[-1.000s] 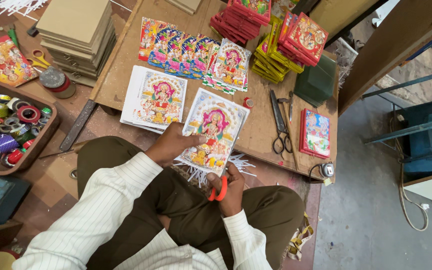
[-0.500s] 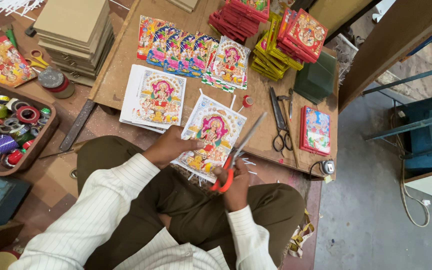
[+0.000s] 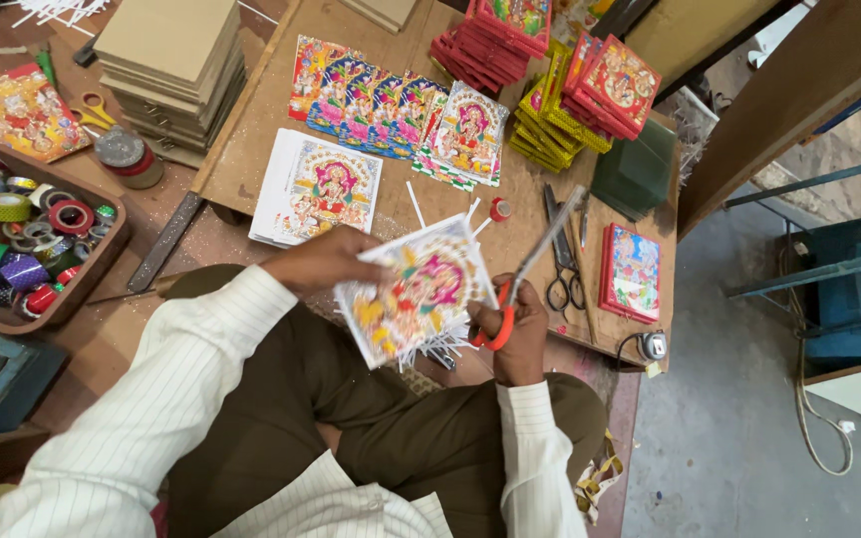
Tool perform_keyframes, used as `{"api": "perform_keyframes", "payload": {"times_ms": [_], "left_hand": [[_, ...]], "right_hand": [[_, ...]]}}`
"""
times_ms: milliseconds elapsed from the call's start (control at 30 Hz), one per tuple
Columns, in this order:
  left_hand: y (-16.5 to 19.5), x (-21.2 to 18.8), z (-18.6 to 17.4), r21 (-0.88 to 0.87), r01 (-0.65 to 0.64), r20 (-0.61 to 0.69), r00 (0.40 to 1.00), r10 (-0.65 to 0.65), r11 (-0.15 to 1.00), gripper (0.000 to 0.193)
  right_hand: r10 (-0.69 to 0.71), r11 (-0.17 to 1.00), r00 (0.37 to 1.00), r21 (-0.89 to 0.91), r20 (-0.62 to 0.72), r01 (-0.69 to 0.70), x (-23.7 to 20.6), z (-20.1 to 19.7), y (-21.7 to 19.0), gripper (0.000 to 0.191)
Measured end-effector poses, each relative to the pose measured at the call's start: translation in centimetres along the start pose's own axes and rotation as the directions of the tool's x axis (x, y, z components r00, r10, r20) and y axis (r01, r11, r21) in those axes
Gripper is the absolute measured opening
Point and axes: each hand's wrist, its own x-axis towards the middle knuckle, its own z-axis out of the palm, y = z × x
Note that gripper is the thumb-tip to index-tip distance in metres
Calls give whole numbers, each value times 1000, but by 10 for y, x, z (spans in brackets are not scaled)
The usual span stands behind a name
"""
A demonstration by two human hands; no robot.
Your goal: The person sits cross-legged and uses scissors to trim the edges of printed sheets featuring a deity image. They repeatedly pick up a sheet, cut along the edges, and place the trimmed sheet into a stack.
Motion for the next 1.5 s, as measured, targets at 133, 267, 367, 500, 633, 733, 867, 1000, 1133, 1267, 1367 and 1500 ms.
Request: {"api": "perform_keyframes", "payload": {"times_ms": [133,267,367,500,633,733,867,1000,1133,1267,1367,1500], "left_hand": [[-17,-8,6,-695,-199,-121,980,160,691,64],[-51,2,69,-720,-319,-162,941,298,616,35],[-60,22,94,-586,-391,-244,920,306,710,28],[-57,40,103,-495,-394,-465,873,146,774,32],[-50,34,101,-409,-428,-523,834,178,806,35],[-37,31,92,-414,-446,-574,804,152,793,37],[-20,23,82,-426,-461,-595,791,143,779,44],[-10,23,82,-450,-496,-595,787,165,743,47],[-8,25,88,-491,-471,-593,797,115,733,50],[-11,22,91,-516,-464,-566,816,120,720,52],[-14,22,92,-507,-453,-564,818,114,733,54],[-20,23,91,-490,-435,-576,812,94,756,54]], "right_hand": [[-119,977,957,142,-265,161,3,12,6,36],[-158,933,924,253,-348,255,9,39,16,32],[-111,927,930,301,-352,224,1,60,22,32],[-113,933,942,292,-317,210,-10,73,22,30],[-38,957,968,269,-250,107,-19,67,23,32],[-28,999,979,39,-204,37,-35,52,28,38],[166,986,980,-9,109,-166,-70,33,39,50],[135,989,944,16,300,-147,-88,29,44,51],[195,979,945,8,263,-204,-86,32,41,49],[197,980,956,-26,217,-196,-80,37,36,43],[204,979,958,-18,200,-204,-79,40,35,41],[221,975,956,-27,191,-220,-79,41,33,40]]}}
